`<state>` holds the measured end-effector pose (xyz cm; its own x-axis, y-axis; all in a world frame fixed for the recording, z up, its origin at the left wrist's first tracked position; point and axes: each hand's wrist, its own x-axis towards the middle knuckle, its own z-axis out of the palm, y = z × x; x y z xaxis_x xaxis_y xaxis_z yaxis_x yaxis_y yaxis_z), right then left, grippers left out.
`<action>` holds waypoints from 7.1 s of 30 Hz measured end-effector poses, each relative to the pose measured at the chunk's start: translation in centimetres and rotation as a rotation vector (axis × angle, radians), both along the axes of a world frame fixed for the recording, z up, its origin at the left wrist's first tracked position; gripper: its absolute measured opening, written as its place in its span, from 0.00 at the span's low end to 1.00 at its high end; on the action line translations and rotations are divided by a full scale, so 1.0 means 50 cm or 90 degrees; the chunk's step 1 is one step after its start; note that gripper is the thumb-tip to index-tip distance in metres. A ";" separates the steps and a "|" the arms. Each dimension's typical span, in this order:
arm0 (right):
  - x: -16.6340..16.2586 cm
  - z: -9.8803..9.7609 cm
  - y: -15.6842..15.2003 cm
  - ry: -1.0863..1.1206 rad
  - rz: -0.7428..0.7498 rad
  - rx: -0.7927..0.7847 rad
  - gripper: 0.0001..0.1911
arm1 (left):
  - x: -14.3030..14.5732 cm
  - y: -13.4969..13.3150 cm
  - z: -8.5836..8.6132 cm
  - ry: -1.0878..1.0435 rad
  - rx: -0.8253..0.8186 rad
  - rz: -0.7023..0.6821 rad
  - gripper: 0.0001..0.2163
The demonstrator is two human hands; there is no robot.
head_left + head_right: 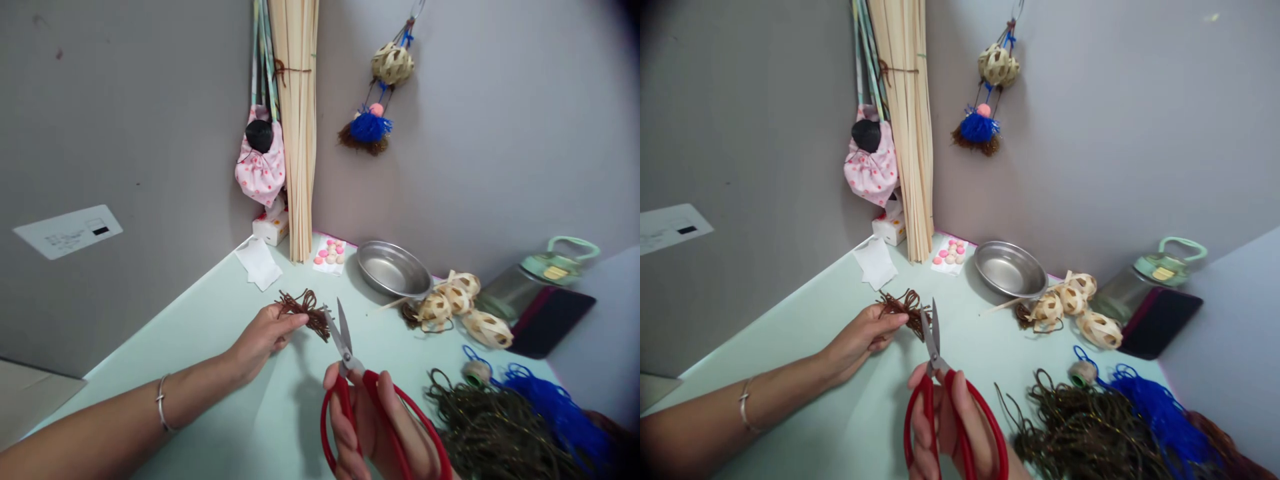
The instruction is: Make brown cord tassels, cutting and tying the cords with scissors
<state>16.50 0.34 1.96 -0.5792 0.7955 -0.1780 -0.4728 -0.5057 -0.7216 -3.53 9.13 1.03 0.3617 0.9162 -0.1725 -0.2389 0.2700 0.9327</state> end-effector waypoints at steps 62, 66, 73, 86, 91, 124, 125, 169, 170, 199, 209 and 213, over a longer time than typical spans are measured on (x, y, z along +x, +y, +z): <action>-0.002 0.040 0.006 -0.040 0.008 -0.004 0.28 | -0.001 0.000 0.008 0.028 -0.006 -0.084 0.18; -0.001 0.028 -0.005 -0.031 0.047 -0.007 0.28 | -0.002 -0.001 0.003 0.057 -0.016 -0.078 0.17; 0.003 0.028 -0.010 -0.088 0.106 -0.036 0.30 | 0.005 0.000 -0.002 0.034 0.003 -0.068 0.16; -0.011 -0.024 -0.009 -0.166 0.025 0.015 0.34 | 0.013 -0.038 -0.002 0.197 0.187 -0.123 0.06; -0.017 0.002 0.001 -0.278 -0.034 0.103 0.29 | 0.018 -0.047 0.011 0.178 0.196 -0.178 0.07; 0.018 0.018 0.042 -0.270 -0.236 0.196 0.34 | 0.006 -0.013 0.026 -0.239 -0.168 -0.070 0.23; 0.020 0.015 0.040 -0.256 -0.176 0.204 0.37 | 0.003 -0.009 0.027 -0.256 -0.169 -0.054 0.23; -0.016 0.016 0.031 -0.366 -0.311 0.094 0.33 | 0.028 -0.051 0.011 -0.088 -0.072 -0.042 0.14; -0.017 0.016 0.030 -0.379 -0.309 0.078 0.32 | 0.032 -0.057 0.009 -0.081 -0.068 -0.060 0.13; -0.016 0.069 0.013 -0.507 -0.373 0.190 0.25 | 0.014 -0.019 0.007 -0.199 -0.089 -0.029 0.12; -0.013 0.046 0.022 -0.382 -0.311 0.066 0.22 | 0.027 -0.040 -0.011 -0.143 -0.115 -0.159 0.14; -0.007 0.053 0.026 -0.401 -0.303 0.082 0.22 | 0.026 -0.032 -0.015 -0.132 -0.148 -0.139 0.16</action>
